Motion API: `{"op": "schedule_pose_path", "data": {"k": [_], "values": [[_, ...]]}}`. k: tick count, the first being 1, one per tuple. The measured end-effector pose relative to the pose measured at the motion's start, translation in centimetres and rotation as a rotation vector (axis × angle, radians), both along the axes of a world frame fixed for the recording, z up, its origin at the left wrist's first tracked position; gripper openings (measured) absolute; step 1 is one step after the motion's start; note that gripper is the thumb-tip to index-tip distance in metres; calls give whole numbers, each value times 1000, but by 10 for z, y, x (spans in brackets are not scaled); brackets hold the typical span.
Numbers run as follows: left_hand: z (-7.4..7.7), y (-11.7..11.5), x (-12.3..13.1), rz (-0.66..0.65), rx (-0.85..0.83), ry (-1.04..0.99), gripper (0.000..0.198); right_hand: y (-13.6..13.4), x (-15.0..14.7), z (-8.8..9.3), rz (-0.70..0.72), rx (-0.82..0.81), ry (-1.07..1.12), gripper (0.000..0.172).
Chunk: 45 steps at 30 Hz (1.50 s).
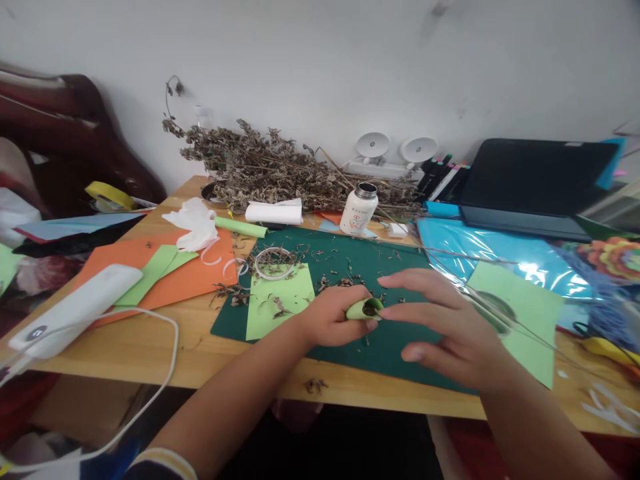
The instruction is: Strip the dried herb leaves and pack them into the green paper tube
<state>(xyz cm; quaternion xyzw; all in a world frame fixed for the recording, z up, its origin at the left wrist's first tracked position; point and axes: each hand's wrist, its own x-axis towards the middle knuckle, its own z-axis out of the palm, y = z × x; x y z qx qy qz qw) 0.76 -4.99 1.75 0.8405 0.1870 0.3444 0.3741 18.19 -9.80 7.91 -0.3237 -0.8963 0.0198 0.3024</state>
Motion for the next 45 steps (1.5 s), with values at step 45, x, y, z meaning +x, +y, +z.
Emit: {"op": "schedule_pose_path", "data": {"k": [45], "values": [[-7,6,-2,256,-57,-199,16,-52,-34,-32,-116,-55,102,9]]}}
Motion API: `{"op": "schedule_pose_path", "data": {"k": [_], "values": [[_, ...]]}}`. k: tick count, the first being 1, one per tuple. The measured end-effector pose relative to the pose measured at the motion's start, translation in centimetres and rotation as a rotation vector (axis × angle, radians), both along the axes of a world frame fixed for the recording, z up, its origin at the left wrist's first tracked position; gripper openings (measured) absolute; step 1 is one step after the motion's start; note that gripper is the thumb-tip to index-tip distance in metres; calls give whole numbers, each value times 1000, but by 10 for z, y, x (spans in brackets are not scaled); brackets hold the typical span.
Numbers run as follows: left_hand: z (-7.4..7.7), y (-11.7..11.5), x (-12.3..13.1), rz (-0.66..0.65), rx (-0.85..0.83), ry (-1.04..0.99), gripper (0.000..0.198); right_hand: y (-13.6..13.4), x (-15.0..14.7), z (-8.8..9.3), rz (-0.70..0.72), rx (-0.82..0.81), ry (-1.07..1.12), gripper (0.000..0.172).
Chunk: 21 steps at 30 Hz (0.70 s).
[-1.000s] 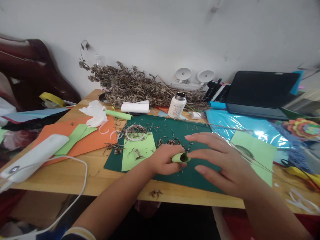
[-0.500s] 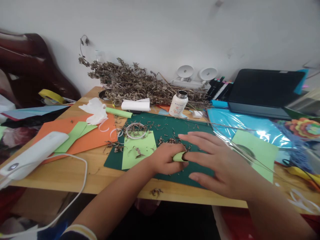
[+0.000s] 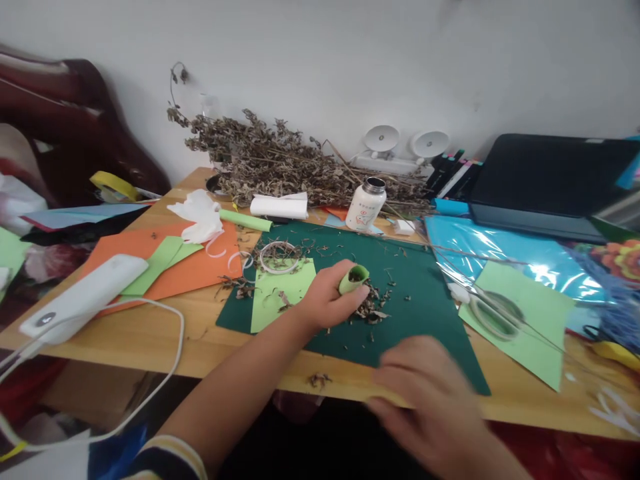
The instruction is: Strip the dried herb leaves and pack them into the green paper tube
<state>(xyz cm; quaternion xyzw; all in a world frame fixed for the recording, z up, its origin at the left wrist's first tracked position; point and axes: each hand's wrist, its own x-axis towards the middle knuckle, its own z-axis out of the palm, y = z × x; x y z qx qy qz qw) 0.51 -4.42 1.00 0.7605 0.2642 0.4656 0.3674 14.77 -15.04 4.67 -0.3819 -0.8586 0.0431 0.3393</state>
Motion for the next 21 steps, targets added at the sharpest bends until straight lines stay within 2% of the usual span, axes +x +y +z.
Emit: {"op": "schedule_pose_path", "data": {"k": [3,6,11,14,18,21], "values": [[-4,2,1,65,-58,-39,18,-9,-26,-42,-26,-306,-254,16],[-4,1,2,66,-75,-26,19,-7,-38,-64,-39,-416,-324,18],[-1,-1,2,83,-74,8,18,2,-37,-65,26,-310,-480,16],[1,-1,2,89,-76,18,17,6,-36,-64,66,-301,-557,11],[1,0,2,100,-81,19,17,7,-39,-72,48,-287,-576,9],[0,-1,2,56,-99,0,17,6,-39,-75,19,-265,-542,10]]}}
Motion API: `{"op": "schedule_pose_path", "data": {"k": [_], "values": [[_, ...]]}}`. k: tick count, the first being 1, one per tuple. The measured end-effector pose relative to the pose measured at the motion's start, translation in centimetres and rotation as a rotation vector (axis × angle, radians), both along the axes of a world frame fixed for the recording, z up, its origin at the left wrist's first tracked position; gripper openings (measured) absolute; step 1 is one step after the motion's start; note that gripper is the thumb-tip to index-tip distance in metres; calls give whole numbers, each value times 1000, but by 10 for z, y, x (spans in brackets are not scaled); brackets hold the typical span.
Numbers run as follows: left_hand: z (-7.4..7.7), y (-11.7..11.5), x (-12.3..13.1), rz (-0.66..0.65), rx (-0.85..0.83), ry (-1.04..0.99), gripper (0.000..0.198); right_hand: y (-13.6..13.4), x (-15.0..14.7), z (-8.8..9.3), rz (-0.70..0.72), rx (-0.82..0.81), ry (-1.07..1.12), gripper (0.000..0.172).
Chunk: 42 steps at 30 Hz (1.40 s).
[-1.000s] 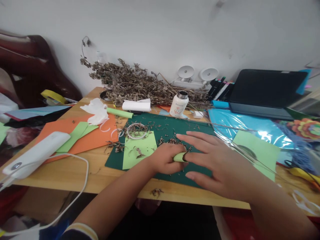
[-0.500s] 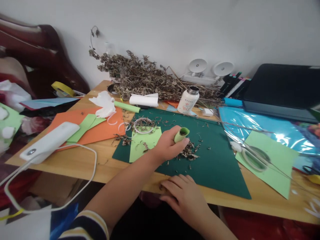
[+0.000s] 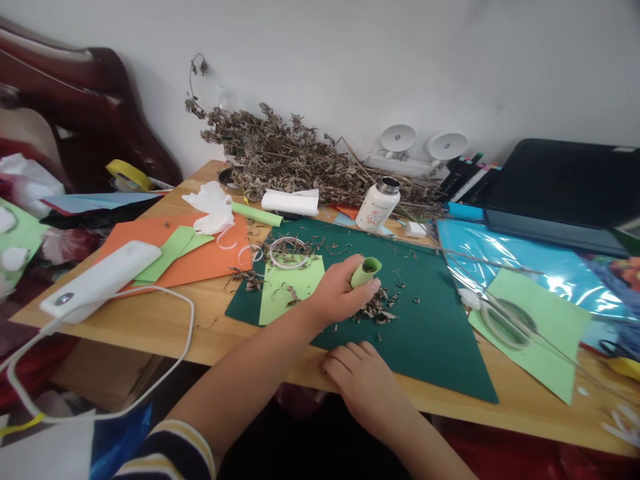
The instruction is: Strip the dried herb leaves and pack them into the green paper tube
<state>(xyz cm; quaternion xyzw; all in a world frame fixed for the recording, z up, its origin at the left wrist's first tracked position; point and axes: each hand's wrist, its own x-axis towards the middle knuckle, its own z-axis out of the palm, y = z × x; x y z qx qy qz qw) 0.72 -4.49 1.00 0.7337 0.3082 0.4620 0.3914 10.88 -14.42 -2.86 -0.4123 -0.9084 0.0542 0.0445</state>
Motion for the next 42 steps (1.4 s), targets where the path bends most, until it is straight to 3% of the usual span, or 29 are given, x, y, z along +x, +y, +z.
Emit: {"op": "schedule_pose_path", "data": {"k": [4,9,12,16,21,32,36,42], "values": [[-1,-1,0,-100,-24,-53,18,2,18,17,-57,6,287,12],[-2,-8,3,-225,-51,-89,17,16,57,63,-157,71,882,10],[-4,-15,7,-340,-63,-111,16,23,63,85,-161,66,1075,7],[-9,-23,13,-497,-54,-115,14,25,53,99,-182,-47,954,7],[-13,-22,18,-487,20,-56,15,24,47,106,-171,-14,623,9],[-18,-18,19,-479,83,8,12,25,49,111,11,375,252,15],[-18,-17,18,-463,134,-9,11,23,53,109,73,414,255,18],[-16,-18,17,-449,86,72,11,21,60,105,-104,381,473,17]]}}
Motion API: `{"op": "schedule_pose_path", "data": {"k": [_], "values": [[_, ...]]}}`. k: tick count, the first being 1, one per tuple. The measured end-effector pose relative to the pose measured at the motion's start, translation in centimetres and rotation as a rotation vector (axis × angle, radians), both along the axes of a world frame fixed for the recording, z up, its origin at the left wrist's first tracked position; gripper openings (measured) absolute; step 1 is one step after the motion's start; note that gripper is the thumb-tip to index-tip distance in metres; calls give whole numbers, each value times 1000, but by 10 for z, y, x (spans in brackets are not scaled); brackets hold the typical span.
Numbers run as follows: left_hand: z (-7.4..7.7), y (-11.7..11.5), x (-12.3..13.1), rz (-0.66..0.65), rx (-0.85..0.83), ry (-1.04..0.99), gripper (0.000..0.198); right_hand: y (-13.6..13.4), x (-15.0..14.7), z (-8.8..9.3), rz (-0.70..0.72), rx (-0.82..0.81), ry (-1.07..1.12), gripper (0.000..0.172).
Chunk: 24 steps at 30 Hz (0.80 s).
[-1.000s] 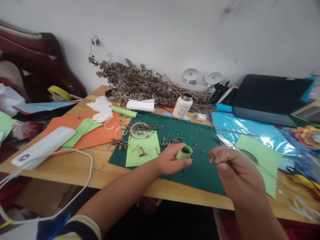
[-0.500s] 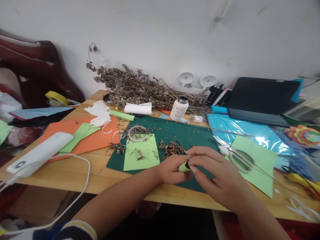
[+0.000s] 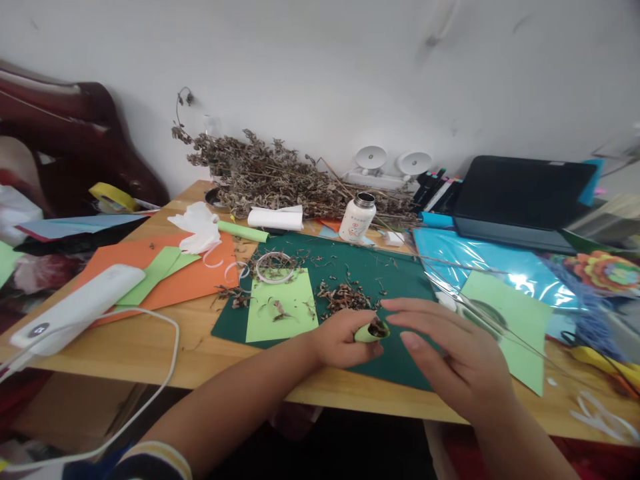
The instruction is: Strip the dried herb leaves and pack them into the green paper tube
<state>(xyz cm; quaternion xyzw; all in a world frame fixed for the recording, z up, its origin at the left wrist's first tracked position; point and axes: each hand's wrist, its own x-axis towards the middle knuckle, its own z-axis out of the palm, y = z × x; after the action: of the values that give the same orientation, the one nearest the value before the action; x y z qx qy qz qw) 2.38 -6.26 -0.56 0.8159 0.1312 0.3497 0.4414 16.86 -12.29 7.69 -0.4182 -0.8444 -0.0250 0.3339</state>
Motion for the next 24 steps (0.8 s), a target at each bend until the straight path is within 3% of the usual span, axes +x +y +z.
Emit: {"op": "schedule_pose_path", "data": {"k": [4,12,19,24], "values": [[0,-1,1,26,-1,-35,12,4,-1,-3,18,-84,-52,21],[-4,-1,2,0,-8,-28,17,7,-5,-13,91,-16,-45,10],[-5,-1,2,12,11,-57,14,7,-9,8,82,-196,-336,18],[-6,-1,2,36,-27,-32,15,9,-7,21,83,-200,-401,19]]}}
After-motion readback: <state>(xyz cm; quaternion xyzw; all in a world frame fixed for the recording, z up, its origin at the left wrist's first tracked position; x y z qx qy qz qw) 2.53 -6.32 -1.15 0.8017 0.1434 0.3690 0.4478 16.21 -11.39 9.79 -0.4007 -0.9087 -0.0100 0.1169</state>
